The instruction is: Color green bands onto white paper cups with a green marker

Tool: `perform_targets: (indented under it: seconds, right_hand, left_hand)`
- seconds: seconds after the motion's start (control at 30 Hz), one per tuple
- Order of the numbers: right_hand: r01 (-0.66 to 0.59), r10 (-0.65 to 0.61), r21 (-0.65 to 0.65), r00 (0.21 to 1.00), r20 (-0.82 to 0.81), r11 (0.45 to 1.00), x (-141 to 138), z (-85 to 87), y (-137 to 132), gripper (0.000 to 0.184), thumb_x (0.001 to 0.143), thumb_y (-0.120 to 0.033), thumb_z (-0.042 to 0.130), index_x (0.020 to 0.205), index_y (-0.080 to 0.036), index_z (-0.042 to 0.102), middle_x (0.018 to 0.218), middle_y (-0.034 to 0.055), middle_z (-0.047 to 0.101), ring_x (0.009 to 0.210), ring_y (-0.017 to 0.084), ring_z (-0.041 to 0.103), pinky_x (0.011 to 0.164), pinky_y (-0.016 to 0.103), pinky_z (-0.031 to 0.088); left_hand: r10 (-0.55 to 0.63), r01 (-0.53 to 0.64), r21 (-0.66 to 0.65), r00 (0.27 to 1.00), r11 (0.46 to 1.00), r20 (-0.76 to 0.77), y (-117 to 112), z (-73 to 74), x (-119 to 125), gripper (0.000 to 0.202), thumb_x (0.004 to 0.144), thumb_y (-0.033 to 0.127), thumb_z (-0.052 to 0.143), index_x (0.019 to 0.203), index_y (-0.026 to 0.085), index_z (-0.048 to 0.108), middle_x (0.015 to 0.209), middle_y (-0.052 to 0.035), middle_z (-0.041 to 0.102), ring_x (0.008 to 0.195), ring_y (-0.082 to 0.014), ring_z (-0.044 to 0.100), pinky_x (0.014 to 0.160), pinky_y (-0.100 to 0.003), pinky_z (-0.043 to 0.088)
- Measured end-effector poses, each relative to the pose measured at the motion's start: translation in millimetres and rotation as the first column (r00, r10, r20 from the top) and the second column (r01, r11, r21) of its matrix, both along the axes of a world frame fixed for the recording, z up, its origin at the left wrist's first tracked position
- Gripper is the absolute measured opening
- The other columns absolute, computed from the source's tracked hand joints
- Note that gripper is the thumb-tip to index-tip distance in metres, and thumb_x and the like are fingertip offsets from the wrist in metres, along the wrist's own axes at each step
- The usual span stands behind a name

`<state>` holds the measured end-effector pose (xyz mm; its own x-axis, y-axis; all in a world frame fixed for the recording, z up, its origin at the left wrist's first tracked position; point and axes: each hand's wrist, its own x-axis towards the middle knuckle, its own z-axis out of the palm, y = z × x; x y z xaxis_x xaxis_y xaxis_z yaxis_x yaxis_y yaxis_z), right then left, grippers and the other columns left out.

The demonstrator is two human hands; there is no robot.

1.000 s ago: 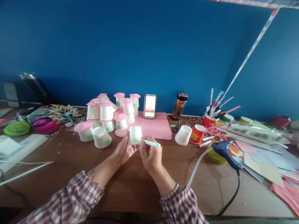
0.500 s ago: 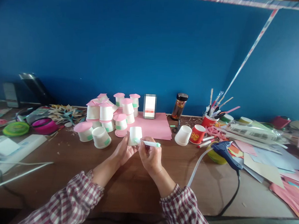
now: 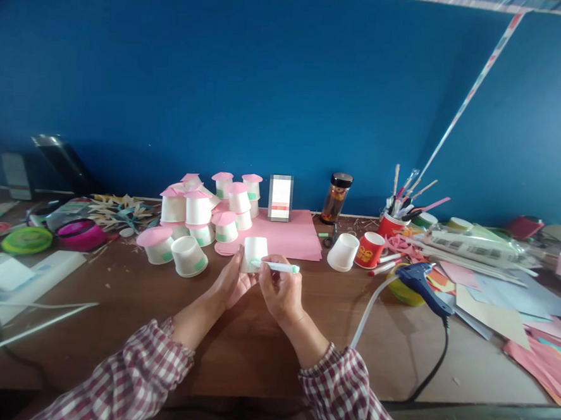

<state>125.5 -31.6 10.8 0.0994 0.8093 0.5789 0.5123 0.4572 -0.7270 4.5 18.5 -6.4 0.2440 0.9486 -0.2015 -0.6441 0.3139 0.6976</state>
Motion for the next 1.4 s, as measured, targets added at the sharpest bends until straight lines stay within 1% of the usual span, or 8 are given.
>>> perform_targets:
  seconds: [0.17, 0.4, 0.63, 0.8, 0.97, 1.1, 1.3, 1.4]
  right_hand:
    - [-0.018, 0.019, -0.012, 0.999, 0.030, 1.000, 0.7, 1.6, -0.7, 0.017, 0.088, -0.028, 0.050, 0.083, -0.017, 0.062, 0.069, 0.0024, 0.065, 0.056, 0.012, 0.059, 0.052, 0.020, 0.046]
    - [0.007, -0.007, -0.010, 1.000, 0.020, 1.000, 0.1, 2.3, -0.3, 0.019, 0.089, -0.029, 0.049, 0.086, -0.016, 0.062, 0.067, 0.0024, 0.064, 0.056, 0.013, 0.059, 0.051, 0.020, 0.045]
    - [-0.030, 0.031, -0.010, 0.999, 0.036, 0.999, 0.5, 2.0, -0.9, 0.017, 0.088, -0.028, 0.049, 0.083, -0.017, 0.061, 0.070, 0.0025, 0.065, 0.056, 0.012, 0.060, 0.053, 0.020, 0.046]
    - [-0.003, 0.003, 0.005, 0.999, 0.038, 1.000, 0.5, 1.4, -0.4, 0.017, 0.088, -0.027, 0.049, 0.086, -0.016, 0.062, 0.070, 0.0024, 0.066, 0.056, 0.012, 0.060, 0.053, 0.019, 0.046]
    - [-0.037, 0.038, -0.016, 0.998, 0.056, 0.999, 1.2, 1.2, 0.1, 0.016, 0.088, -0.027, 0.050, 0.081, -0.017, 0.061, 0.066, 0.0007, 0.064, 0.051, 0.010, 0.056, 0.051, 0.019, 0.044]
    - [-0.027, 0.027, -0.013, 0.999, 0.026, 1.000, 1.1, 0.7, -0.6, 0.016, 0.088, -0.026, 0.050, 0.082, -0.017, 0.061, 0.069, 0.0012, 0.065, 0.054, 0.011, 0.058, 0.053, 0.019, 0.045]
    - [-0.026, 0.027, -0.023, 0.998, 0.048, 0.999, 1.9, 1.4, 0.5, 0.016, 0.087, -0.026, 0.050, 0.080, -0.017, 0.060, 0.065, 0.0002, 0.063, 0.052, 0.011, 0.057, 0.053, 0.019, 0.045]
    - [-0.004, 0.004, -0.026, 1.000, 0.006, 1.000, 2.0, 1.3, 1.3, 0.015, 0.086, -0.025, 0.050, 0.081, -0.017, 0.060, 0.065, 0.0002, 0.064, 0.051, 0.010, 0.058, 0.051, 0.018, 0.046]
  left_hand:
    - [0.029, -0.029, -0.009, 1.000, 1.000, -0.004, 0.7, -1.3, -0.3, 0.044, 0.085, 0.050, 0.052, 0.106, 0.013, 0.062, 0.096, -0.0118, 0.070, 0.090, -0.0225, 0.065, 0.084, -0.036, 0.052]
    - [-0.017, 0.018, 0.032, 1.000, 0.999, -0.014, -0.2, -0.2, -0.3, 0.047, 0.084, 0.053, 0.053, 0.108, 0.013, 0.062, 0.098, -0.0117, 0.069, 0.095, -0.0237, 0.064, 0.086, -0.038, 0.051]
    - [0.000, 0.000, 0.039, 1.000, 0.999, -0.012, -0.5, 0.4, 0.6, 0.048, 0.083, 0.052, 0.054, 0.108, 0.012, 0.062, 0.099, -0.0127, 0.069, 0.099, -0.0247, 0.063, 0.092, -0.040, 0.048]
    - [-0.004, 0.005, 0.035, 1.000, 0.999, -0.006, 0.9, -1.5, 0.2, 0.046, 0.083, 0.052, 0.054, 0.107, 0.013, 0.062, 0.100, -0.0122, 0.070, 0.099, -0.0249, 0.063, 0.090, -0.040, 0.049]
    - [0.017, -0.016, 0.017, 0.999, 1.000, -0.046, -0.1, 0.9, 0.0, 0.049, 0.083, 0.053, 0.054, 0.109, 0.013, 0.062, 0.102, -0.0122, 0.069, 0.097, -0.0231, 0.064, 0.091, -0.038, 0.049]
    - [0.003, -0.002, 0.036, 0.999, 0.999, -0.042, -1.6, 2.7, 0.4, 0.047, 0.083, 0.052, 0.054, 0.108, 0.013, 0.062, 0.101, -0.0122, 0.069, 0.099, -0.0239, 0.063, 0.091, -0.039, 0.049]
    - [0.020, -0.019, 0.035, 1.000, 0.999, -0.008, 1.3, -2.7, 0.0, 0.047, 0.083, 0.053, 0.053, 0.110, 0.014, 0.061, 0.101, -0.0116, 0.069, 0.099, -0.0240, 0.063, 0.088, -0.039, 0.050]
    - [0.016, -0.016, 0.046, 1.000, 0.999, -0.010, 3.1, -5.0, 0.1, 0.048, 0.084, 0.052, 0.053, 0.111, 0.014, 0.060, 0.101, -0.0120, 0.069, 0.097, -0.0238, 0.063, 0.087, -0.039, 0.050]
